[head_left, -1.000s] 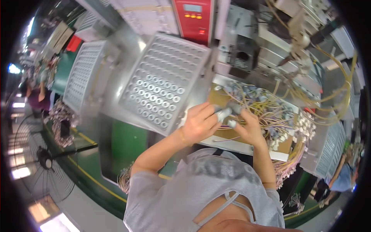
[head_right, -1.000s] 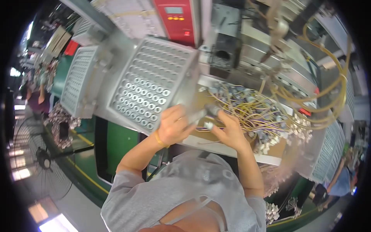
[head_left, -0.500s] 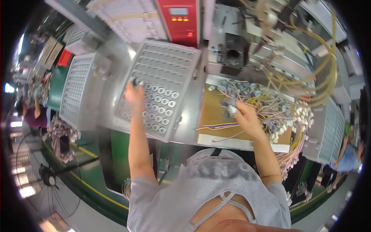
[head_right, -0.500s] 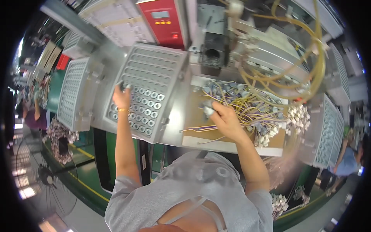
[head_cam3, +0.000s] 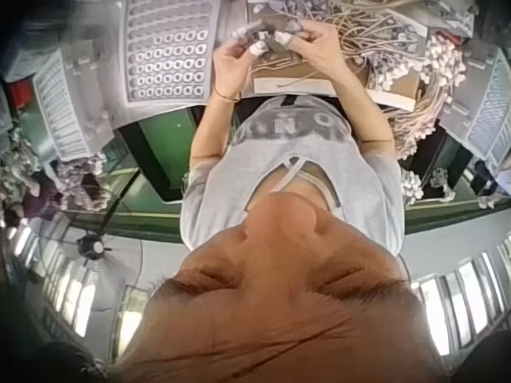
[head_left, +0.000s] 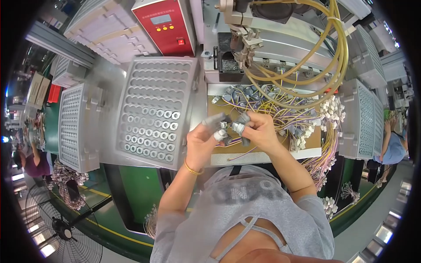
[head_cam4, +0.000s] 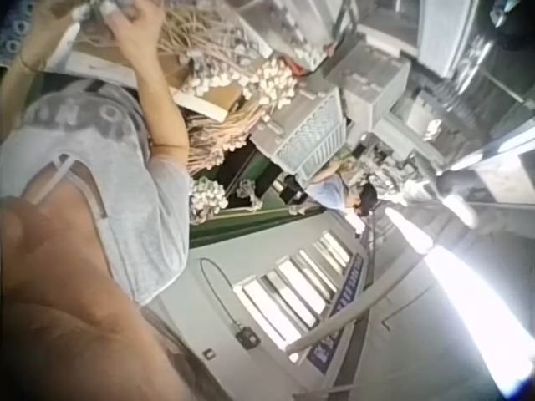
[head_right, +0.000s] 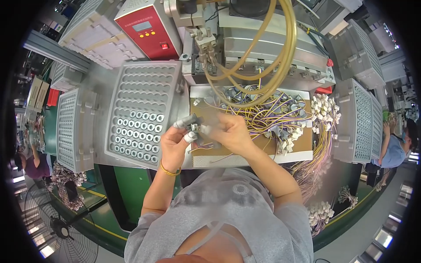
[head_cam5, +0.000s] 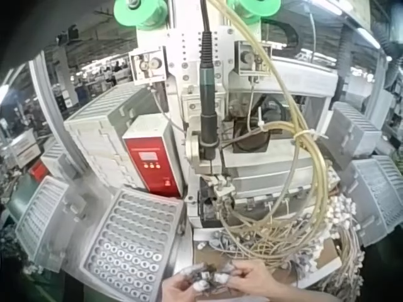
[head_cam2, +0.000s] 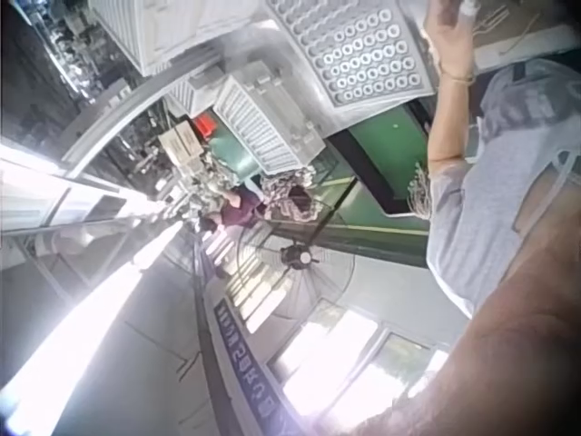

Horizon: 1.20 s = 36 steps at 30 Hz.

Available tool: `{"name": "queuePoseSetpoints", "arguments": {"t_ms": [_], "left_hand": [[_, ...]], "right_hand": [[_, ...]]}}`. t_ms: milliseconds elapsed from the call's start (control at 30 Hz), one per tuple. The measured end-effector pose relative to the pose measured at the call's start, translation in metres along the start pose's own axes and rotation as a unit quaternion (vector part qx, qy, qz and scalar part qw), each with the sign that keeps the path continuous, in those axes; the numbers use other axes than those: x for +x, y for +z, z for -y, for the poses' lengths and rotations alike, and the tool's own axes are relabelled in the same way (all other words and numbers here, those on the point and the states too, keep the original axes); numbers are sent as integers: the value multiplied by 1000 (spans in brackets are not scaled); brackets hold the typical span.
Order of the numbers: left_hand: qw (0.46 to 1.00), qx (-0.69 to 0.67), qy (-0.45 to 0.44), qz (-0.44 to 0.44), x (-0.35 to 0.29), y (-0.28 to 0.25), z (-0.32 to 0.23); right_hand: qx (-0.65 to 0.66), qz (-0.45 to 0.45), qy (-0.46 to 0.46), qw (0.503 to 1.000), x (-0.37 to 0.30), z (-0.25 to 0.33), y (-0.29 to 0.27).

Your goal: The person hangs a document above the workstation, takes metal rings from a tray to attach them onto wire harness connectors by hand, inserts the terminals into a machine, and arranges the wire harnesses.

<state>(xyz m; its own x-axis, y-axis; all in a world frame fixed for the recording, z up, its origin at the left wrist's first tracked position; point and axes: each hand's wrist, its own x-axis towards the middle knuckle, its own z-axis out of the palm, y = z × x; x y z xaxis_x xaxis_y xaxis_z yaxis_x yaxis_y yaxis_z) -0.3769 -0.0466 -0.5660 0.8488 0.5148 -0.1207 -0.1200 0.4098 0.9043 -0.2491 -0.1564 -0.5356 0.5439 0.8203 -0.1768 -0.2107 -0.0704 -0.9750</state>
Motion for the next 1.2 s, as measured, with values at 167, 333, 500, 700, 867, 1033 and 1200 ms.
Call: {"name": "queuePoseSetpoints", "arguments": {"t_ms": [167, 333, 500, 700, 867, 1033, 1200], "left_hand": [[999, 7, 35, 36, -1, 5, -1], [985, 116, 129, 9, 0, 15, -2], [997, 65, 34, -32, 7, 18, -3], [993, -105, -30, -43, 15, 21, -6], [974, -211, -66, 58, 18, 25, -1], [998, 14, -22, 51, 8, 31, 46], [722, 606, 266, 205, -5, 24, 92]], "right_hand": [[-40, 1, -20, 999, -1, 2, -4], [-159, 13, -110, 981, -3, 12, -7], [-183, -11, -99, 978, -3, 1, -3], [-166, -8, -56, 985, 5, 2, -1], [-143, 24, 8, 989, 14, 19, -13], [-65, -252, -103, 960, 43, -15, -54], [124, -374, -120, 911, 67, -20, -54]]}}
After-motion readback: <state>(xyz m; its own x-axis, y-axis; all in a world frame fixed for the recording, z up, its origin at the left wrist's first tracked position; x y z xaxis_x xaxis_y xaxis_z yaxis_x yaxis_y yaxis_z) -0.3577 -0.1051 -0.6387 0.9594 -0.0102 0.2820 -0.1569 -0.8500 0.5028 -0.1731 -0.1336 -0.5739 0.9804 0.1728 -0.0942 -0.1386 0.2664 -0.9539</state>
